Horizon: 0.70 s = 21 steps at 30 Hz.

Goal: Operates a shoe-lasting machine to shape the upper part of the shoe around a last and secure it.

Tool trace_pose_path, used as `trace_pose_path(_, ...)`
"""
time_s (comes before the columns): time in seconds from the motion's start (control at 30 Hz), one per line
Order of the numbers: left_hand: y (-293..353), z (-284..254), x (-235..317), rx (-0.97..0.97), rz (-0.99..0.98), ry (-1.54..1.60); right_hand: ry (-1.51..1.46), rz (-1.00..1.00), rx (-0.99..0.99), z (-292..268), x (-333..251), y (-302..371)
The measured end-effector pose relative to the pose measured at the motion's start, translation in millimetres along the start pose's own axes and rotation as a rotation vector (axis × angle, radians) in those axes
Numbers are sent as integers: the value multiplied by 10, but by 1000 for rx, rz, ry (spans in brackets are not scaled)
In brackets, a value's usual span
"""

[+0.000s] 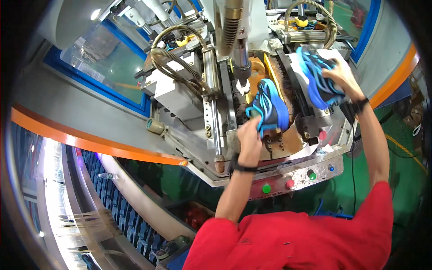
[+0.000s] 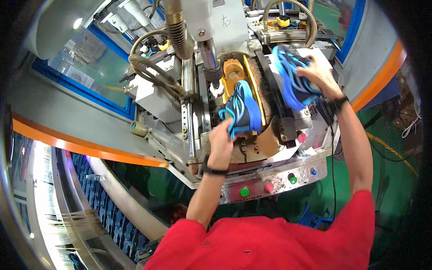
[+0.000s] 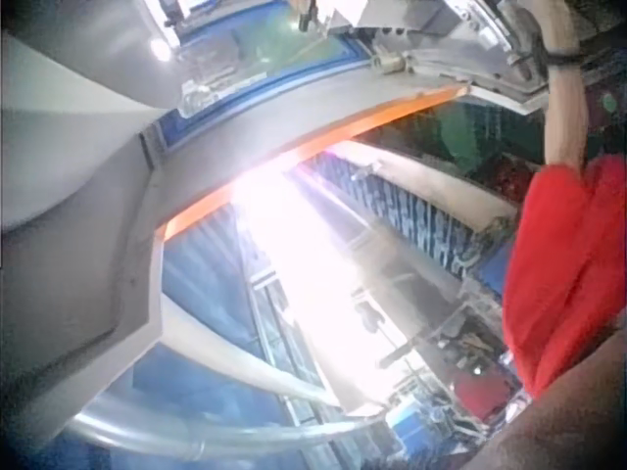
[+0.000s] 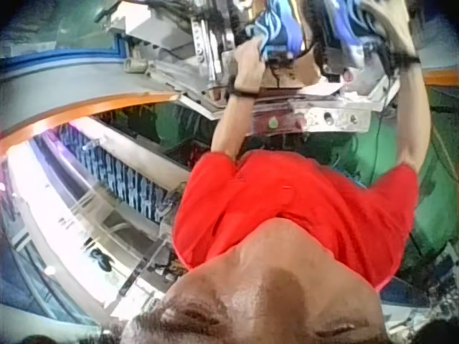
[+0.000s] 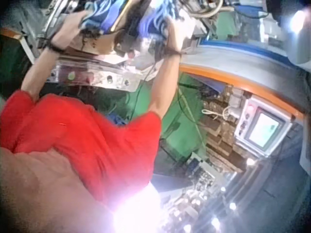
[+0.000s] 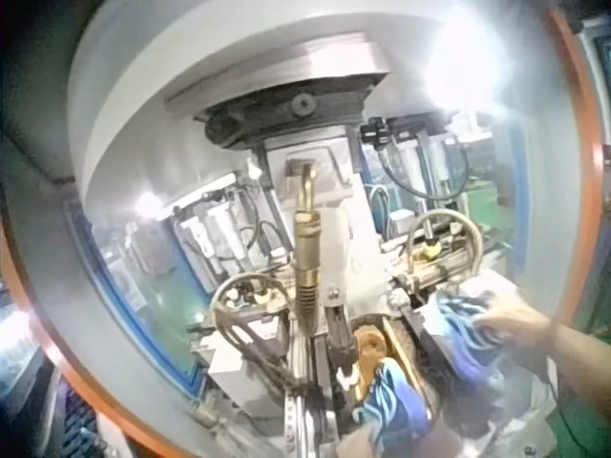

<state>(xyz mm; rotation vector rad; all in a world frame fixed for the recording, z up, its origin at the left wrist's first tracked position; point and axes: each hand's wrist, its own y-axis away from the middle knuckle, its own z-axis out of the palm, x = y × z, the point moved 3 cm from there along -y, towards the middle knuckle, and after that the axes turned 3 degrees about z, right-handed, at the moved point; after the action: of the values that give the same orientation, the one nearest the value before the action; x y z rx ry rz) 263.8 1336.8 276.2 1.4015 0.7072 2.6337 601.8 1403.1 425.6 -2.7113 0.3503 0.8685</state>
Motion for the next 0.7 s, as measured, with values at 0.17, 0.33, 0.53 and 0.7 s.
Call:
trace_pose_path(0.17,1355,-834,451,-11,-87,-140,168,70,-469,1269,-807,-520)
trace_pose_path(0.33,2422,-1598,848,253,97,-243,297,-50,-304,2357,-1099,-352)
trace_pose_path(0.53,3500,-2022,607,790,364,-260,288,-77,-149,2940,-936,-102)
trace_pose_path(0.7,4114,-2194,10,989,417,-471,135,-465,-62,2310,-1080,686)
